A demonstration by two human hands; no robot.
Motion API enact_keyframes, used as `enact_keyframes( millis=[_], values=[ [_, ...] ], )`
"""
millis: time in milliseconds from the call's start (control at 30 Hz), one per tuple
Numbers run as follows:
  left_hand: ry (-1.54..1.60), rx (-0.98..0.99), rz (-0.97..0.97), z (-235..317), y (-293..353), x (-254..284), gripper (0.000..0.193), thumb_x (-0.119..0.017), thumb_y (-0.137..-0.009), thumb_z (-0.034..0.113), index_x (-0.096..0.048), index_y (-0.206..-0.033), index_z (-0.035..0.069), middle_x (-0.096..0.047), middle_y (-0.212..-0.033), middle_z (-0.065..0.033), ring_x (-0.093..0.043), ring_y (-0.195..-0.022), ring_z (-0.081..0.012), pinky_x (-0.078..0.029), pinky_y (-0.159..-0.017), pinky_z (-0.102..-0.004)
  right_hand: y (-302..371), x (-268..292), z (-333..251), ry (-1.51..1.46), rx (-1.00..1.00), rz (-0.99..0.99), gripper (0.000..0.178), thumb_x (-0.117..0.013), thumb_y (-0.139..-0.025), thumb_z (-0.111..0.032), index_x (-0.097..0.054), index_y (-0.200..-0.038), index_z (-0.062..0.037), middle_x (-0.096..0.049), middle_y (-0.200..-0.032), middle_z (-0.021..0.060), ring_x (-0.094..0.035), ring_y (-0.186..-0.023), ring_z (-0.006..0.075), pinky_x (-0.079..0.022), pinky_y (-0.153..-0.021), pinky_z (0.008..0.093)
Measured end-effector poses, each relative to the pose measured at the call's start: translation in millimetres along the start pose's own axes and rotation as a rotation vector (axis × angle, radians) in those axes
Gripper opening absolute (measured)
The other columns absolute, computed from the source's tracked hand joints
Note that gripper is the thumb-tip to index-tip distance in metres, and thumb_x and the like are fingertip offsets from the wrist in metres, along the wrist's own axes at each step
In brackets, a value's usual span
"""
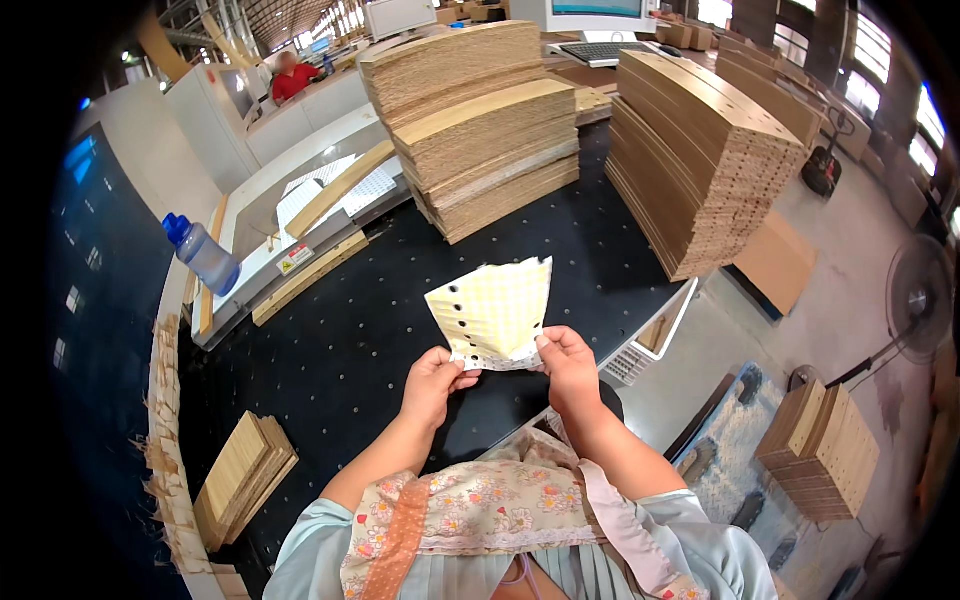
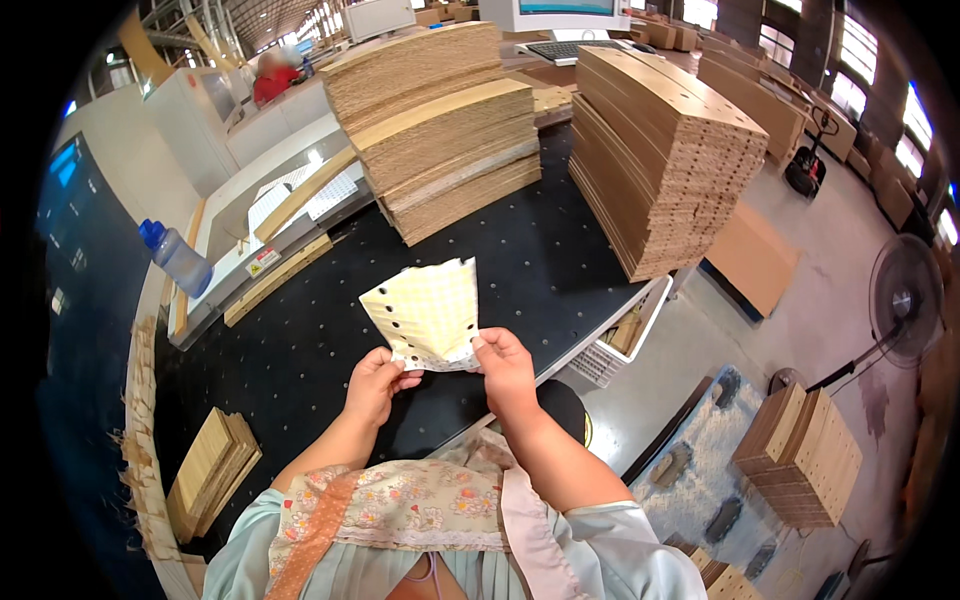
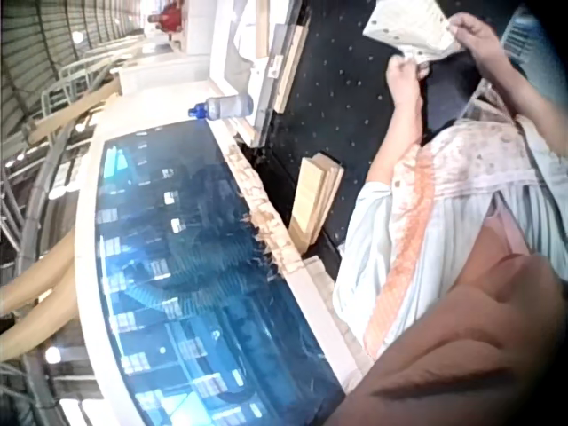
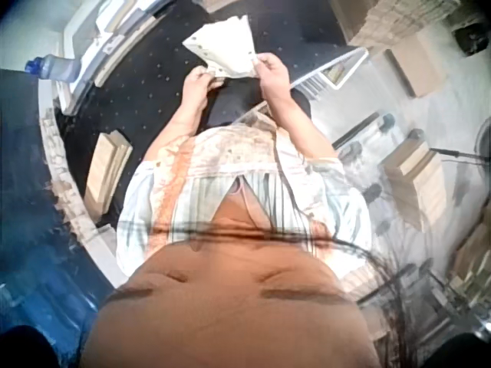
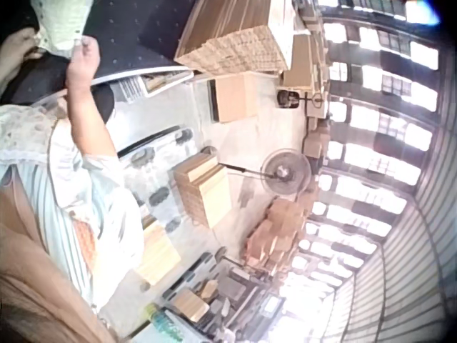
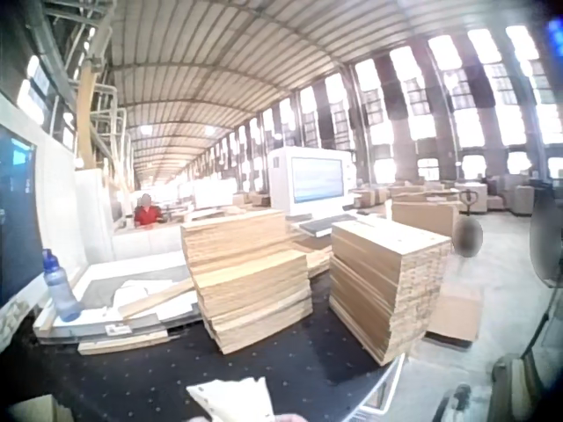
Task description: The person cleans a workbench surface with a compressed air nozzle, then picks up a perforated wooden board and inserts small white plastic fasteners into its holes one by one. The person repeatedly picks fasteners from a yellow pouch and places them into the board, stacking the finished boards on a nearby pile.
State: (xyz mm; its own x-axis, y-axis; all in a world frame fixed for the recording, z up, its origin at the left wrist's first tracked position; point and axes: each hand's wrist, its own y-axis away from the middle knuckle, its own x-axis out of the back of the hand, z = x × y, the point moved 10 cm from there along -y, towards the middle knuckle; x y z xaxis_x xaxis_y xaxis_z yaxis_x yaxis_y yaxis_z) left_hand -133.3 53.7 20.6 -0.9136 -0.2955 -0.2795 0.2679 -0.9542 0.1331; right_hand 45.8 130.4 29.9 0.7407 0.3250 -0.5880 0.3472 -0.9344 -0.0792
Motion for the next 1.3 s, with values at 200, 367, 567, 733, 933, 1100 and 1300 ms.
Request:
enact_keyframes(
  millis=[200,367,567,733,933,1100,1300],
  values=[
    [0.202,-0.208,-0.191,41.0,33.2,-13.5,0.044,-0.059,-0.082,0.005,-0.041,-0.122,0.008,-0.051,-0.124,-0.0151,-0.058,-0.106,-0.0221,-0.047,-0.090,-0.0365,10.4,19.6,13.9,-0.141,-0.135,0.108,0.009,-0.052,-0.093,-0.010,-0.054,-0.094,-0.0004,-0.065,-0.091,0.0114,-0.065,-0.078,0.0172,-0.055,-0.069,0.0304],
    [0.012,-0.358,-0.268,51.1,47.2,-20.6,0.064,-0.058,-0.084,-0.005,-0.030,-0.140,0.006,-0.045,-0.133,-0.0149,-0.056,-0.111,-0.0213,-0.044,-0.096,-0.0366,11.6,15.0,26.2,-0.080,-0.197,0.164,0.008,-0.053,-0.091,-0.008,-0.054,-0.096,-0.0018,-0.064,-0.089,0.0087,-0.063,-0.078,0.0164,-0.052,-0.068,0.0290],
    [-0.215,-0.140,-0.056,7.9,39.8,10.8,0.034,-0.058,-0.084,-0.009,-0.057,-0.116,0.002,-0.059,-0.110,-0.0061,-0.056,-0.100,-0.0128,-0.046,-0.089,-0.0269,14.1,-3.9,47.4,0.015,-0.229,0.040,0.038,-0.057,-0.086,-0.001,-0.043,-0.121,-0.0049,-0.061,-0.095,0.0093,-0.060,-0.081,0.0163,-0.050,-0.072,0.0292],
    [-0.414,-0.100,-0.156,13.3,26.2,32.4,0.033,-0.060,-0.084,-0.004,-0.057,-0.116,0.005,-0.058,-0.110,-0.0026,-0.054,-0.102,-0.0111,-0.044,-0.088,-0.0251,15.9,-48.5,33.5,0.727,0.209,-0.467,0.039,-0.062,-0.082,-0.006,-0.053,-0.120,-0.0068,-0.060,-0.106,0.0121,-0.058,-0.098,0.0276,-0.047,-0.086,0.0397],
    [-0.306,-0.299,0.449,89.1,-51.0,221.6,0.048,-0.068,-0.075,0.005,-0.052,-0.120,0.007,-0.054,-0.110,-0.0073,-0.053,-0.100,-0.0171,-0.047,-0.085,-0.0297,1.4,10.1,37.4,1.765,0.650,-0.317,0.030,-0.057,-0.081,-0.014,-0.060,-0.110,-0.0096,-0.059,-0.116,0.0127,-0.055,-0.108,0.0327,-0.045,-0.089,0.0461],
    [-0.981,-0.204,1.439,142.2,-26.0,452.9,0.058,-0.072,-0.069,0.021,-0.048,-0.117,-0.001,-0.049,-0.121,-0.0232,-0.044,-0.117,-0.0382,-0.036,-0.101,-0.0440,-3.9,51.0,48.3,2.042,0.631,-0.258,0.027,-0.054,-0.086,-0.017,-0.059,-0.111,-0.0096,-0.060,-0.114,0.0111,-0.057,-0.105,0.0274,-0.046,-0.087,0.0404],
    [-0.731,0.013,1.348,119.2,-54.5,549.0,0.068,-0.058,-0.086,0.029,-0.028,-0.143,0.007,-0.049,-0.134,-0.0159,-0.041,-0.128,-0.0331,-0.028,-0.109,-0.0391,-4.0,55.5,43.1,0.807,-0.222,0.208,0.023,-0.061,-0.083,-0.004,-0.064,-0.106,-0.0034,-0.064,-0.102,0.0178,-0.060,-0.089,0.0328,-0.048,-0.085,0.0384]
  ],
)
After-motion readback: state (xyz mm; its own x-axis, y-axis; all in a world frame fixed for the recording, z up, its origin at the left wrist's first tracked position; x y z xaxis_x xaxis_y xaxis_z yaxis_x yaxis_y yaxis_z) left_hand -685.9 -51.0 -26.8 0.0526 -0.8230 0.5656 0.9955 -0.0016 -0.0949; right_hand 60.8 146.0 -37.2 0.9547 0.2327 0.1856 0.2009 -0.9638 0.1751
